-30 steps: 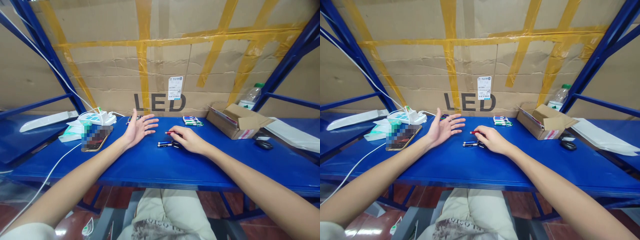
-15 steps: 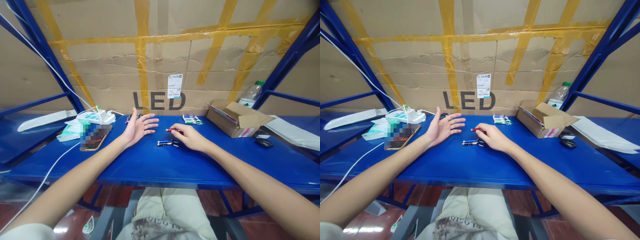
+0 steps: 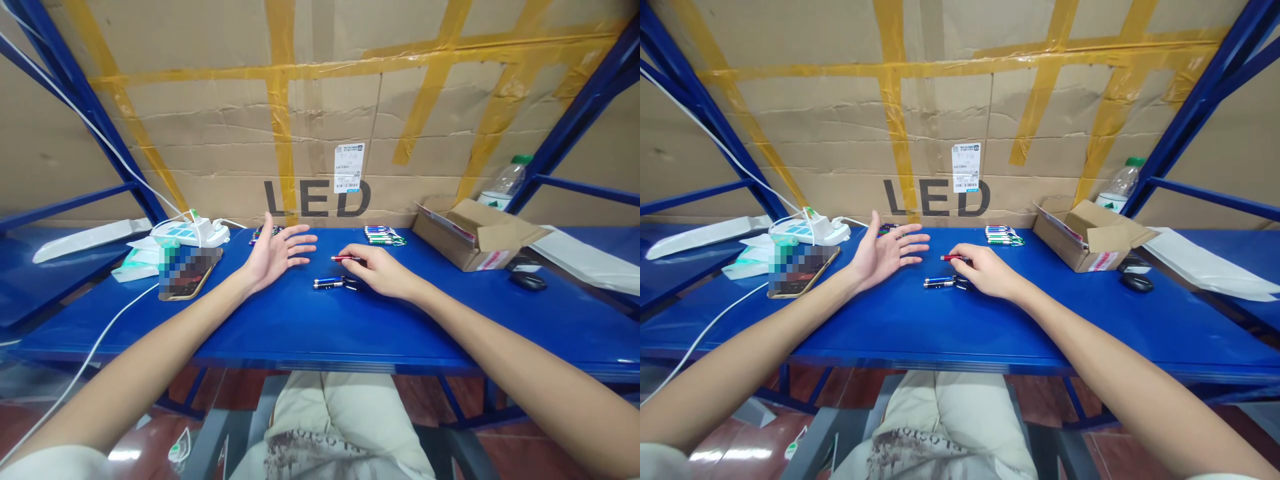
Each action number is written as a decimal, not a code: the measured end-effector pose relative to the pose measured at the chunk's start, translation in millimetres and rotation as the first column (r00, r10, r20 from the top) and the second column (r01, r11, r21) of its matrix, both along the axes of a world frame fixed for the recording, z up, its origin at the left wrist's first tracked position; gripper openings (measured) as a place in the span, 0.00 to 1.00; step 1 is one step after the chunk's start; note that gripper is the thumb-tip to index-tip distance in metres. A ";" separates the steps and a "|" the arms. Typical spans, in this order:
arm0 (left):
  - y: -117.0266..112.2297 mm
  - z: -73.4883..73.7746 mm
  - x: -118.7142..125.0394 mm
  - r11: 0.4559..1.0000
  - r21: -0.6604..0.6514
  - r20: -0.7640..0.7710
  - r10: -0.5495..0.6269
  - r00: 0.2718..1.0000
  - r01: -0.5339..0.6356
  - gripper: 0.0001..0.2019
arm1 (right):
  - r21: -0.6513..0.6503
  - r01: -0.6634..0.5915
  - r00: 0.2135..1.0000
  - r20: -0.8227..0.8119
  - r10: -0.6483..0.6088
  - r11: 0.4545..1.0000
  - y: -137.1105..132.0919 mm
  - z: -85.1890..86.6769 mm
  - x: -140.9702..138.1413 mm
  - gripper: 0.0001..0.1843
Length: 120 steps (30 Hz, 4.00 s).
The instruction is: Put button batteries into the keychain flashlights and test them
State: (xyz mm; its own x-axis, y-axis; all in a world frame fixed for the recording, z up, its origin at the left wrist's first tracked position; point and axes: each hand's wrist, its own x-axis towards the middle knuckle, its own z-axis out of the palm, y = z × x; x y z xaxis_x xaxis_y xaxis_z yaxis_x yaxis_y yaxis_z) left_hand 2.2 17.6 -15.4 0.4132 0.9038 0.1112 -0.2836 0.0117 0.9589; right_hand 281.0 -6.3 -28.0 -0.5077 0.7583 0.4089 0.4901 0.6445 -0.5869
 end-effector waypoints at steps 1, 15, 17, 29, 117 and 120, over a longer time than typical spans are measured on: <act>0.3 -0.3 -0.1 1.000 0.000 0.001 -0.001 1.000 0.001 0.48 | 0.005 -0.007 1.000 0.003 0.007 1.000 -0.3 0.2 -0.2 0.16; -0.6 1.7 -0.3 1.000 -0.004 0.006 -0.001 1.000 0.001 0.47 | -0.061 -0.013 1.000 0.022 0.014 0.998 -1.2 -0.5 1.5 0.16; -1.1 1.8 -0.2 1.000 0.002 0.005 0.000 1.000 0.000 0.47 | -0.077 -0.015 1.000 0.014 0.016 0.997 -1.3 -0.6 1.5 0.17; -0.7 1.9 -1.0 1.000 -0.008 0.000 -0.016 1.000 0.016 0.47 | -0.126 -0.164 0.982 0.072 0.174 0.978 -9.6 9.7 1.7 0.12; 1.7 0.7 -1.7 0.996 -0.042 0.072 -0.078 0.994 0.081 0.44 | -0.022 -0.017 1.000 -0.014 0.016 1.000 -13.5 3.6 -7.0 0.14; 1.4 0.2 -1.6 0.997 -0.030 0.056 -0.075 0.996 0.077 0.45 | -0.019 -0.006 1.000 -0.025 0.006 1.000 -13.8 4.0 -7.6 0.14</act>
